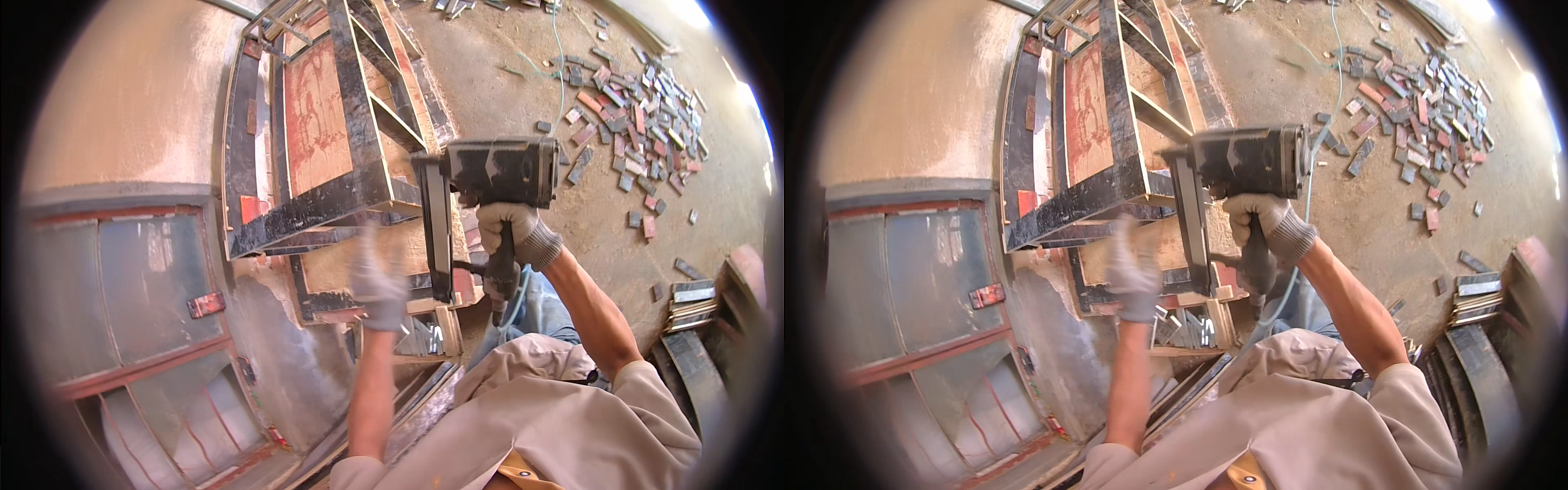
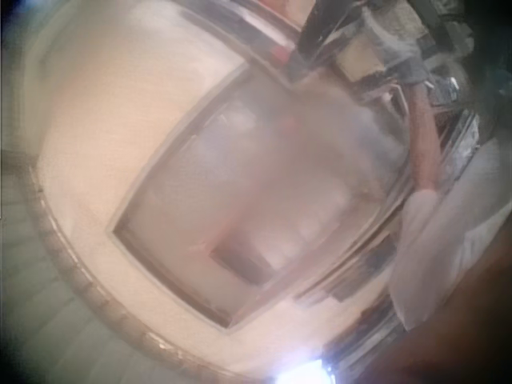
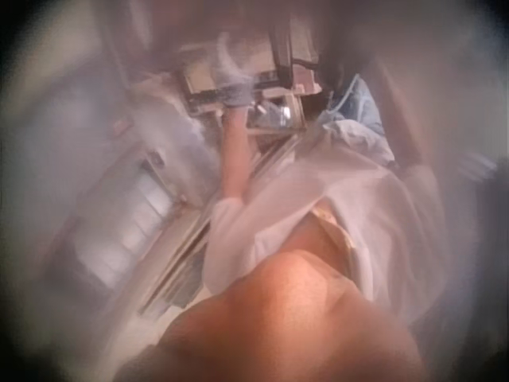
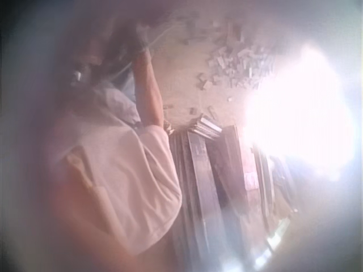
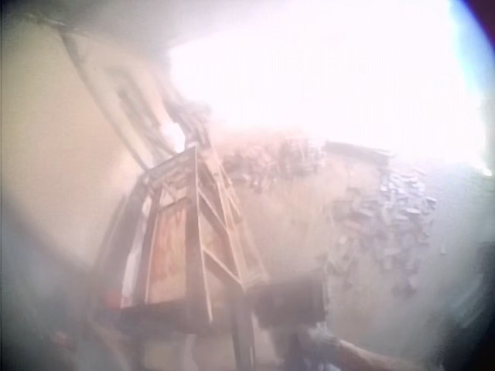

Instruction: The person assembles a wooden frame by positioning planks and securing them with a nail gun and hammer. They repeatedly align pieces, drive nails, and adjust the frame on a workbench in a workshop.

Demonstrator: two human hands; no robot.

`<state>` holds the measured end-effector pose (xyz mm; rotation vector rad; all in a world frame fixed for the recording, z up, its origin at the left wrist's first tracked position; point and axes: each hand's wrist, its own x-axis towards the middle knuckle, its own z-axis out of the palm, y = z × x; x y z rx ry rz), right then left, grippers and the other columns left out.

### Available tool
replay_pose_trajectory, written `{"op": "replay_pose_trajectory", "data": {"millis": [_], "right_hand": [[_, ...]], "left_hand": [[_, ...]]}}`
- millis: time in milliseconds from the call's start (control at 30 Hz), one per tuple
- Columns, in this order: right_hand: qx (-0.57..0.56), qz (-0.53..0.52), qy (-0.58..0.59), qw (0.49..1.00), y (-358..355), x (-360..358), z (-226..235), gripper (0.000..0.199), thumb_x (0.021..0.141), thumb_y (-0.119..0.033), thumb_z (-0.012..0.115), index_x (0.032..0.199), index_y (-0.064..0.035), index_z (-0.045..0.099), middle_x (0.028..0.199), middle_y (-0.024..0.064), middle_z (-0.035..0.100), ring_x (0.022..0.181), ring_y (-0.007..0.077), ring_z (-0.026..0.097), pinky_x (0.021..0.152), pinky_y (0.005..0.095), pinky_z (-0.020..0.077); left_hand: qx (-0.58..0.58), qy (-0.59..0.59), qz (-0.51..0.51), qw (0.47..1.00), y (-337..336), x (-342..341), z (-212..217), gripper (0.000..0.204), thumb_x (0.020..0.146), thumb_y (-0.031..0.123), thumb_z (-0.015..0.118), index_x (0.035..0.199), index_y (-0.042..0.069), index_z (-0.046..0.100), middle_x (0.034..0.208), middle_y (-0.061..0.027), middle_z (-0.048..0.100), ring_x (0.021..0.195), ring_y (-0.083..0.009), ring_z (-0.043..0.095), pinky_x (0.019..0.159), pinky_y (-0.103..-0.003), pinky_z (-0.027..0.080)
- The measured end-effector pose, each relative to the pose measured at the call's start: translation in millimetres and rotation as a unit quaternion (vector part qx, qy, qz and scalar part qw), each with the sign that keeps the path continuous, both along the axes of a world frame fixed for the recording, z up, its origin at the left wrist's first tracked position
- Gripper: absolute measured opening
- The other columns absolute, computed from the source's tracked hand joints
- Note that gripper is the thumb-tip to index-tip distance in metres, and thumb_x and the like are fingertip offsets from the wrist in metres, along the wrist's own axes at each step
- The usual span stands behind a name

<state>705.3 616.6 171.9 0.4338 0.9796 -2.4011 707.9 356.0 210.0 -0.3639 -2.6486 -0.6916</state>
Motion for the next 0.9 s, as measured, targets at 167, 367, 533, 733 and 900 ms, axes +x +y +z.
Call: {"op": "replay_pose_trajectory", "data": {"millis": [167,367,533,733,900], "right_hand": [[-0.118,0.041,-0.069,0.990,-8,9,-38,0.036,0.095,-0.020,0.062,0.063,-0.0134,0.047,0.056,0.0046,0.050,0.050,0.0171,0.048,0.054,0.0323,0.0446],[-0.145,0.071,-0.112,0.981,-12,-6,-44,0.042,0.098,-0.022,0.056,0.061,-0.0159,0.039,0.057,0.0017,0.042,0.051,0.0165,0.044,0.056,0.0333,0.0435],[-0.167,0.069,-0.139,0.974,-10,-11,-50,0.039,0.096,-0.022,0.062,0.063,-0.0137,0.044,0.055,0.0035,0.044,0.048,0.0180,0.044,0.051,0.0335,0.0406],[-0.166,0.073,-0.154,0.971,-4,-16,-45,0.018,0.095,-0.014,0.057,0.101,0.0026,0.062,0.057,-0.0012,0.038,0.048,0.0133,0.039,0.050,0.0322,0.0409],[-0.105,0.098,0.070,0.987,11,5,-38,0.014,0.086,-0.012,0.065,0.075,-0.0026,0.065,0.063,0.0047,0.057,0.055,0.0150,0.054,0.057,0.0316,0.0470]], "left_hand": [[-0.161,0.063,0.027,0.985,-101,-153,13,0.040,0.108,0.030,0.048,0.126,0.000,0.066,0.127,-0.0203,0.068,0.120,-0.0394,0.061,0.107,-0.047,0.044],[-0.251,-0.080,0.094,0.960,-153,-200,-36,0.058,0.110,0.044,0.035,0.097,0.000,0.070,0.096,-0.0227,0.070,0.104,-0.0406,0.062,0.109,-0.050,0.040],[-0.253,-0.058,0.117,0.959,-157,-194,-42,0.060,0.110,0.045,0.034,0.098,-0.002,0.070,0.098,-0.0272,0.068,0.106,-0.0451,0.060,0.111,-0.051,0.039],[-0.241,-0.061,0.122,0.961,-153,-196,-40,0.064,0.110,0.046,0.032,0.098,-0.004,0.070,0.099,-0.0288,0.068,0.107,-0.0470,0.060,0.112,-0.052,0.038],[-0.262,-0.085,0.124,0.953,-153,-198,-37,0.061,0.110,0.045,0.033,0.097,-0.002,0.071,0.097,-0.0269,0.069,0.103,-0.0454,0.061,0.104,-0.052,0.042]]}}
